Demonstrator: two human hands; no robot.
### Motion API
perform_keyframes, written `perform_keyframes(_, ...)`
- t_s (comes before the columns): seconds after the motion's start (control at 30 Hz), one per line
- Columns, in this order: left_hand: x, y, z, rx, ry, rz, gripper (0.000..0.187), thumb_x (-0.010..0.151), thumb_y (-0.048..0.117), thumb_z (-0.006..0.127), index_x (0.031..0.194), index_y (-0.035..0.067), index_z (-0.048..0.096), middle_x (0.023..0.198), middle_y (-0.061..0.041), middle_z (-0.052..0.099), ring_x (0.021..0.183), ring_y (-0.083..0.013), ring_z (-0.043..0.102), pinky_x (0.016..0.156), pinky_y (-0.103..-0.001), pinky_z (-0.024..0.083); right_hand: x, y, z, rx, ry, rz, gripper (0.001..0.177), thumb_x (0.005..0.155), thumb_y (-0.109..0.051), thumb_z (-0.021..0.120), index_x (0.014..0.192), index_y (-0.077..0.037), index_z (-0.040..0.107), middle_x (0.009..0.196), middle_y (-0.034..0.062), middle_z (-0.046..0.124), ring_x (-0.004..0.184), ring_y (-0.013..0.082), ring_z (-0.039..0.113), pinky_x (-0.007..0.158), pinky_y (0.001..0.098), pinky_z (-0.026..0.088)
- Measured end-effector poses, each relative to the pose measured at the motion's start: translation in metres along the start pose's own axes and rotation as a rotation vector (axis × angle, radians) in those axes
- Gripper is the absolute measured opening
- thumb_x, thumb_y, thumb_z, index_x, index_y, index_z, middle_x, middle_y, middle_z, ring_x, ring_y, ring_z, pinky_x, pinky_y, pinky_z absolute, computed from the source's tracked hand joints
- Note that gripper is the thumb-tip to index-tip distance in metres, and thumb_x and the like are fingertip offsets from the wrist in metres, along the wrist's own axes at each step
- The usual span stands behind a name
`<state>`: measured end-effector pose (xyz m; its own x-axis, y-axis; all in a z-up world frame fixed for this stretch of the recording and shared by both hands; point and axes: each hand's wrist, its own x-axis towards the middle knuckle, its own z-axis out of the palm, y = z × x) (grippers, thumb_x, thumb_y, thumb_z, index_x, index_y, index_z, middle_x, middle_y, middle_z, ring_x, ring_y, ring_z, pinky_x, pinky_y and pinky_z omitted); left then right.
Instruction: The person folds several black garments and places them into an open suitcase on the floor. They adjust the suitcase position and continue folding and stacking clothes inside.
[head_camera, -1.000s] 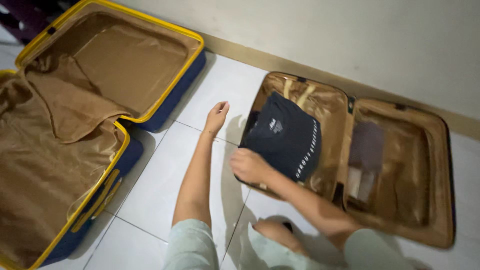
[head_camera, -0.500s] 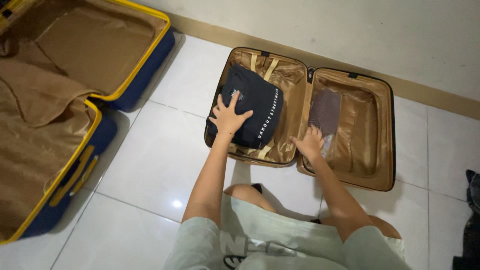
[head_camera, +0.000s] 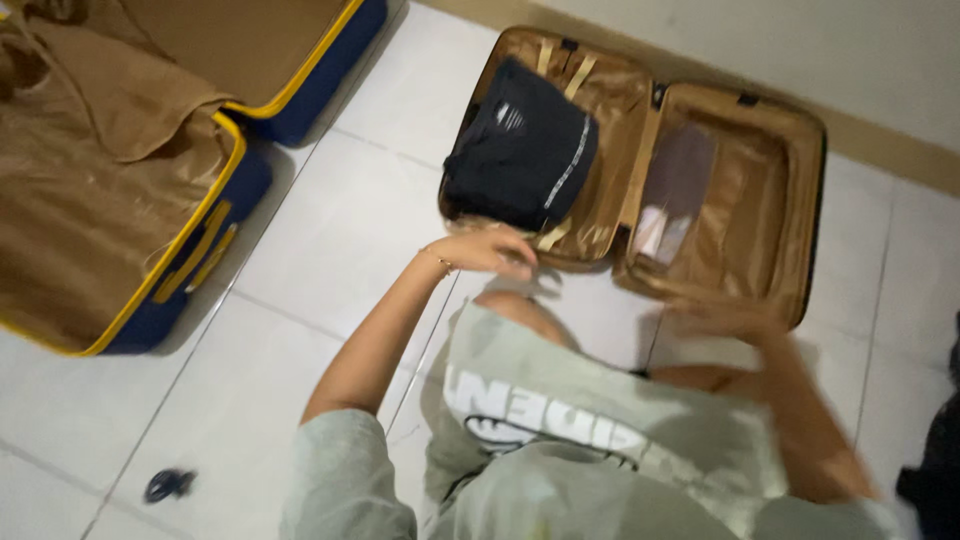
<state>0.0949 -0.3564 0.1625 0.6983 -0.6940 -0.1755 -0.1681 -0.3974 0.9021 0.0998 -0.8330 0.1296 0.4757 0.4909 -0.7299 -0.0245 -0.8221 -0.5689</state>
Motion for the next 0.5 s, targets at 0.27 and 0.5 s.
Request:
perform_keyframes(0.27, -0.061, 0.040, 0.039, 0.371, -0.142, 0.070, 0.035, 0.067, 0.031, 0.089, 0.095, 0.017, 0.073, 0.087, -0.004, 0.070, 0.084, -0.0214, 0.068, 0.074, -0.034, 0.052, -0.139, 0.038, 0.061, -0.110, -0.051, 0.208, 0.072, 0.069, -0.023, 0.092, 0.136, -0.031, 0.066, 0.159, -0.0081, 0.047, 0.146, 0.0201, 0.048, 0.123, 0.0406, 0.043)
perform_keyframes(0.5, -0.066, -0.005, 0.000, 0.710, 0.276, 0.092, 0.017, 0.079, 0.015, 0.072, 0.096, 0.011, 0.069, 0.091, -0.012, 0.071, 0.089, -0.0331, 0.068, 0.081, -0.045, 0.048, -0.152, 0.051, 0.108, -0.835, 0.530, -0.208, 0.068, 0.055, -0.053, 0.085, 0.118, -0.036, 0.067, 0.158, -0.0026, 0.047, 0.152, 0.0302, 0.035, 0.114, 0.0458, 0.037)
